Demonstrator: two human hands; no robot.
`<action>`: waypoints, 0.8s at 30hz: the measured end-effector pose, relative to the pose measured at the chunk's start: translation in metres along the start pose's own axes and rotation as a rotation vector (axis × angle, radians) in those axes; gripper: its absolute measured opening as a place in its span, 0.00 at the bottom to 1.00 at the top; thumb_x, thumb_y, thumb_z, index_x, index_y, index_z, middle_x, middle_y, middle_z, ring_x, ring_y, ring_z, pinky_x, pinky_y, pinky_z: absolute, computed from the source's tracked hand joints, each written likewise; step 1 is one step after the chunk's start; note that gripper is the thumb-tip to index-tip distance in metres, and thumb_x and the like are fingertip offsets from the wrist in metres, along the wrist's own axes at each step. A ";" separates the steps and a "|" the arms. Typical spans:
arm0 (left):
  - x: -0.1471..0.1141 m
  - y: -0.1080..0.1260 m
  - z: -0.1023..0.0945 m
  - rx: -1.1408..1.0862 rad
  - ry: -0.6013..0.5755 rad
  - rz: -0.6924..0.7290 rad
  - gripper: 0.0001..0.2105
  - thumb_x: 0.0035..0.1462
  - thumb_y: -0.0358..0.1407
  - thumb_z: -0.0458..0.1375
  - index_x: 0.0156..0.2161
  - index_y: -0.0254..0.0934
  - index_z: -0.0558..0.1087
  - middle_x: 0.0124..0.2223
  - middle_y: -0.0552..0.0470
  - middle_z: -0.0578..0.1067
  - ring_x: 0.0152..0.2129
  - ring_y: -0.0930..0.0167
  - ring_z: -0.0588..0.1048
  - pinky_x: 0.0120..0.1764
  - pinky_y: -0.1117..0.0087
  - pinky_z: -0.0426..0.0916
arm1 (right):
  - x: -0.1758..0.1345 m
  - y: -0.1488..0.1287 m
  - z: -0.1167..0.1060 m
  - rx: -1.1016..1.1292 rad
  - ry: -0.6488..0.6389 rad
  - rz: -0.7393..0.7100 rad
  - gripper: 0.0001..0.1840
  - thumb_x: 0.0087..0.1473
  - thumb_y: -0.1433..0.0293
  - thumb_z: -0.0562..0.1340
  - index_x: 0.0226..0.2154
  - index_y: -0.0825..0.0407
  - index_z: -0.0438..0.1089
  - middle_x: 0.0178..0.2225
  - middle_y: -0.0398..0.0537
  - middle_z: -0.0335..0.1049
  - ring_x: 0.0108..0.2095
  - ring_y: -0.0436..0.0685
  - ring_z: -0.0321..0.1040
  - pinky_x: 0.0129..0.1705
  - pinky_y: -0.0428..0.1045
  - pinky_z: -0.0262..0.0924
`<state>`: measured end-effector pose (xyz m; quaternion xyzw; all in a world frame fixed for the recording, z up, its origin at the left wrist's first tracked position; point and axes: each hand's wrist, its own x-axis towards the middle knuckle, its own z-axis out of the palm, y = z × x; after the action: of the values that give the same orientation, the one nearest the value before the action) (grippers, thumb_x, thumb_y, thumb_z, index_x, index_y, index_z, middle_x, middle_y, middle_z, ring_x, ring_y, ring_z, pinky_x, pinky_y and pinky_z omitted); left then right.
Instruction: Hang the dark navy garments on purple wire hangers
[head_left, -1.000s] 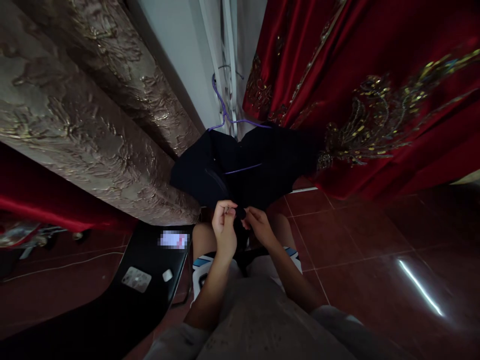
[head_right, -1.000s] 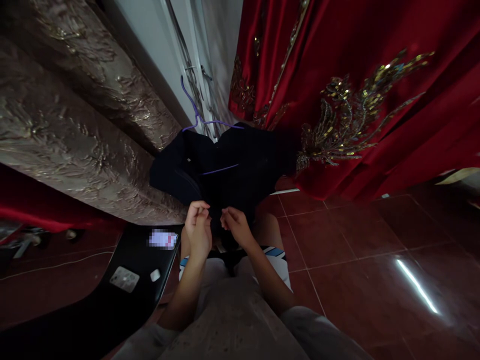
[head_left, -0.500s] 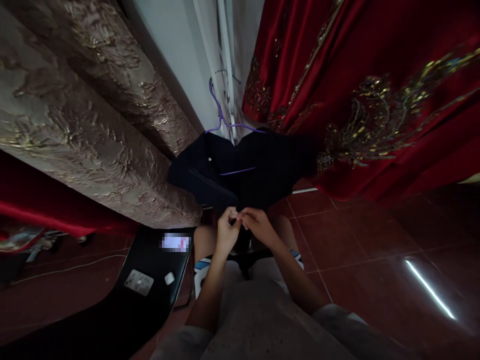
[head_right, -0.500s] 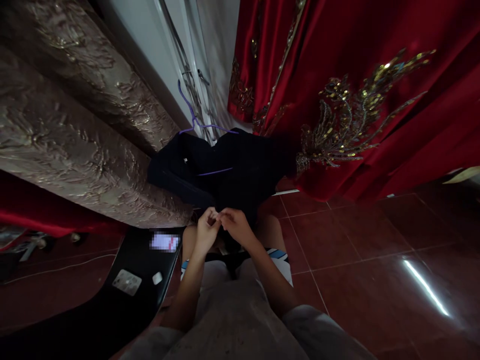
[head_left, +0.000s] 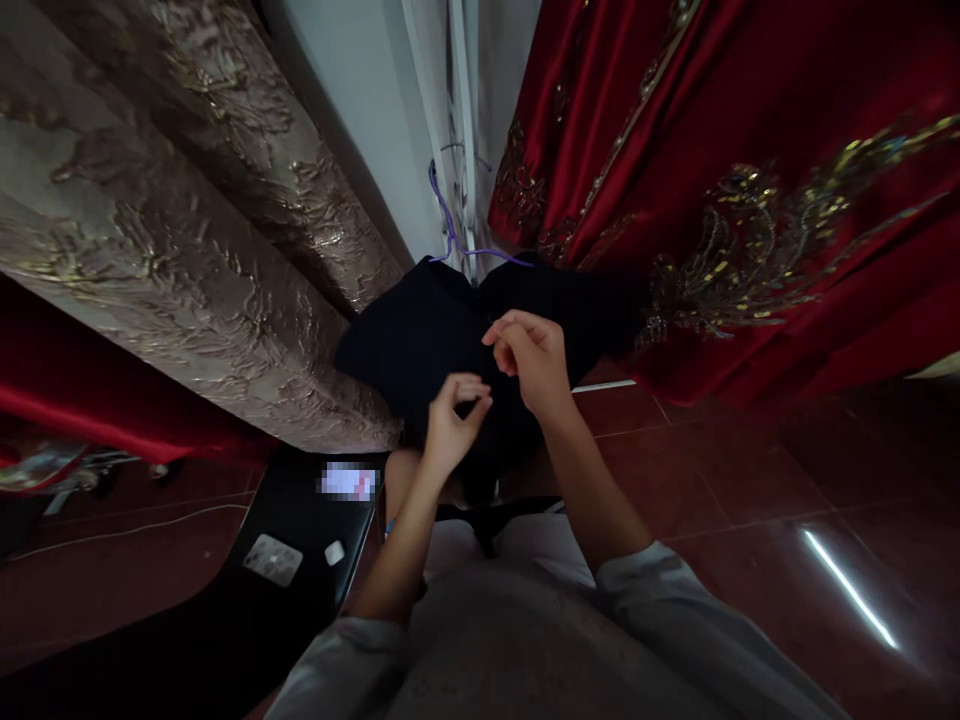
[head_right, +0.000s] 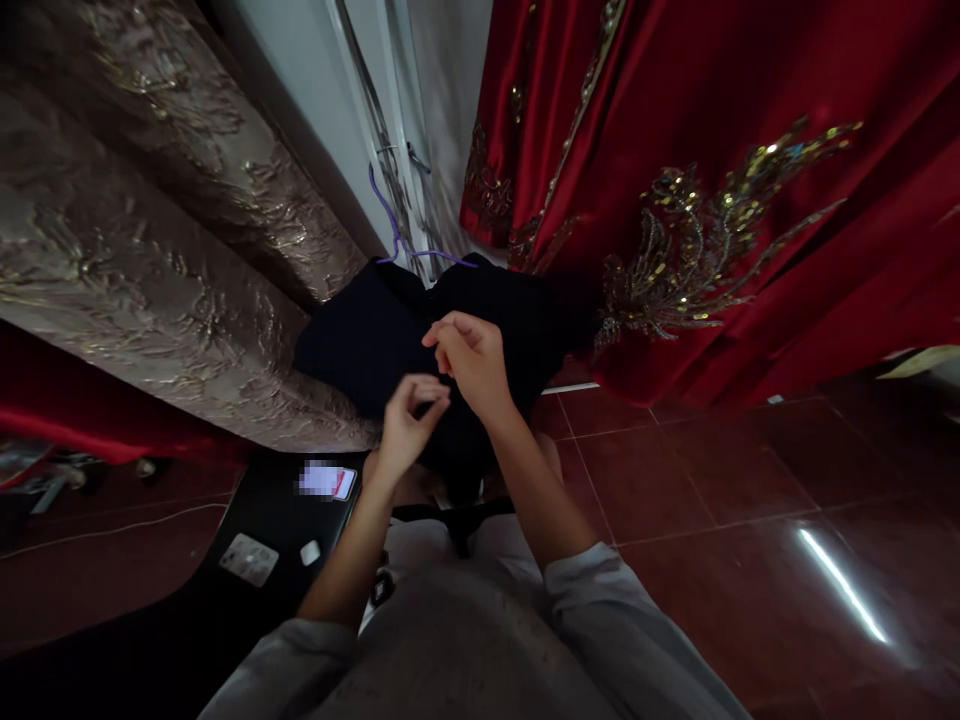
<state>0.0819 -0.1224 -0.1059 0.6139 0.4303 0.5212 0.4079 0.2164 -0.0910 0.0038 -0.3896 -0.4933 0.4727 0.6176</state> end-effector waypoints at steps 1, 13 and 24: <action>0.011 0.019 -0.005 -0.016 0.060 0.112 0.15 0.63 0.34 0.62 0.54 0.39 0.69 0.41 0.50 0.79 0.37 0.72 0.78 0.47 0.67 0.72 | -0.002 0.000 -0.001 -0.011 -0.010 -0.006 0.13 0.55 0.67 0.59 0.22 0.52 0.71 0.13 0.36 0.58 0.15 0.42 0.52 0.18 0.41 0.45; 0.074 0.090 -0.025 0.550 0.061 0.607 0.08 0.70 0.36 0.55 0.41 0.35 0.75 0.37 0.50 0.76 0.34 0.72 0.74 0.38 0.71 0.69 | -0.003 0.029 -0.002 -0.222 0.057 -0.034 0.14 0.56 0.65 0.59 0.22 0.52 0.68 0.16 0.38 0.61 0.18 0.45 0.56 0.22 0.44 0.48; 0.074 0.087 -0.037 0.582 0.044 0.698 0.06 0.69 0.34 0.56 0.42 0.36 0.74 0.38 0.50 0.76 0.36 0.70 0.75 0.42 0.69 0.69 | -0.001 0.031 0.007 -0.218 0.071 -0.053 0.13 0.55 0.64 0.59 0.23 0.53 0.70 0.18 0.39 0.61 0.19 0.46 0.56 0.24 0.45 0.48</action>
<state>0.0604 -0.0754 0.0033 0.7999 0.3347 0.4980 0.0091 0.2033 -0.0838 -0.0239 -0.4580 -0.5297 0.3856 0.6008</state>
